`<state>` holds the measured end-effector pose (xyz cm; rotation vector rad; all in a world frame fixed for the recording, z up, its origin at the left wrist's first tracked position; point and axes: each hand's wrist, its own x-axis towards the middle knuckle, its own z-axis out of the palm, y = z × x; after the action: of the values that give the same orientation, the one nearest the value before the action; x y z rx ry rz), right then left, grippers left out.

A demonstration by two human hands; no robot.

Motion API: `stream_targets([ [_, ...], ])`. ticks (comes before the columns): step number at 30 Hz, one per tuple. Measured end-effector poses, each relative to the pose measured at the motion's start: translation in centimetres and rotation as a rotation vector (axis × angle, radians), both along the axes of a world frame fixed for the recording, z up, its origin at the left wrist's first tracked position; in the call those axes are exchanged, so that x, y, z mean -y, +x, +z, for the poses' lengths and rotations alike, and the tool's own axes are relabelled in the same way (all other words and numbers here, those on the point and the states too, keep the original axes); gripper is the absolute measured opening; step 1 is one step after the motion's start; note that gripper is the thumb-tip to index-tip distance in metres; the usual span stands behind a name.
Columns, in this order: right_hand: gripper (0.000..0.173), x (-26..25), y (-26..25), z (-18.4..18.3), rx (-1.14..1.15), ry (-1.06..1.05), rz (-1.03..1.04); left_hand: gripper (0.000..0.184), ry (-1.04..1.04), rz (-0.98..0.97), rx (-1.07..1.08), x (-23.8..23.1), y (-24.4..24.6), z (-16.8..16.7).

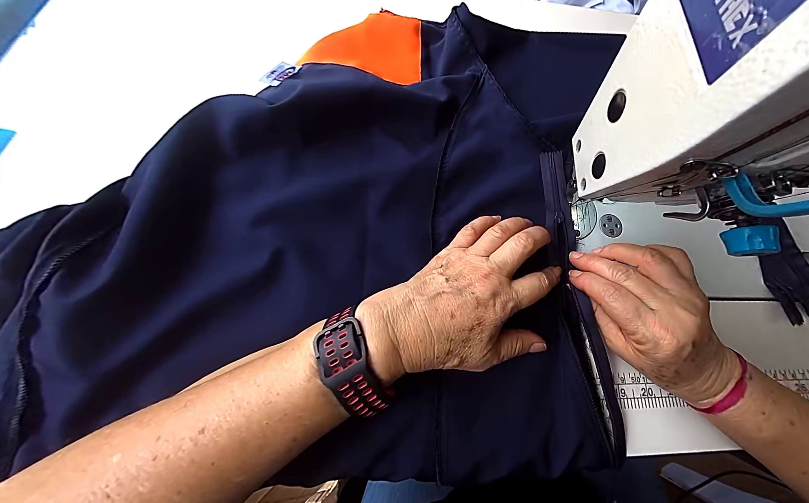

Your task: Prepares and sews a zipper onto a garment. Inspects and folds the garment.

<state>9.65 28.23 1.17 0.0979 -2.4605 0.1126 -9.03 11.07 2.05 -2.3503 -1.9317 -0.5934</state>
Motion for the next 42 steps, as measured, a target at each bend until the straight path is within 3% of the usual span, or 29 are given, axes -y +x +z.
stream_targets([
  [20, 0.032, 0.5, 1.0, -0.1, 0.113, 0.008, -0.022, 0.062, -0.001, -0.016, -0.033, -0.1, -0.3, -0.1],
  [25, 0.046, 0.8, 1.3, -0.3, 0.141, 0.035, -0.03, 0.064, -0.005, -0.028, -0.041, -0.3, -0.3, -0.1],
  [32, 0.049, 0.7, 1.2, -0.4, 0.156, 0.042, -0.031, 0.093, 0.006, -0.007, -0.089, -1.0, -0.2, 0.1],
  [42, 0.047, 0.9, 1.2, -0.3, 0.152, 0.071, -0.035, 0.102, 0.021, 0.042, -0.105, -1.0, 0.2, -0.7],
])
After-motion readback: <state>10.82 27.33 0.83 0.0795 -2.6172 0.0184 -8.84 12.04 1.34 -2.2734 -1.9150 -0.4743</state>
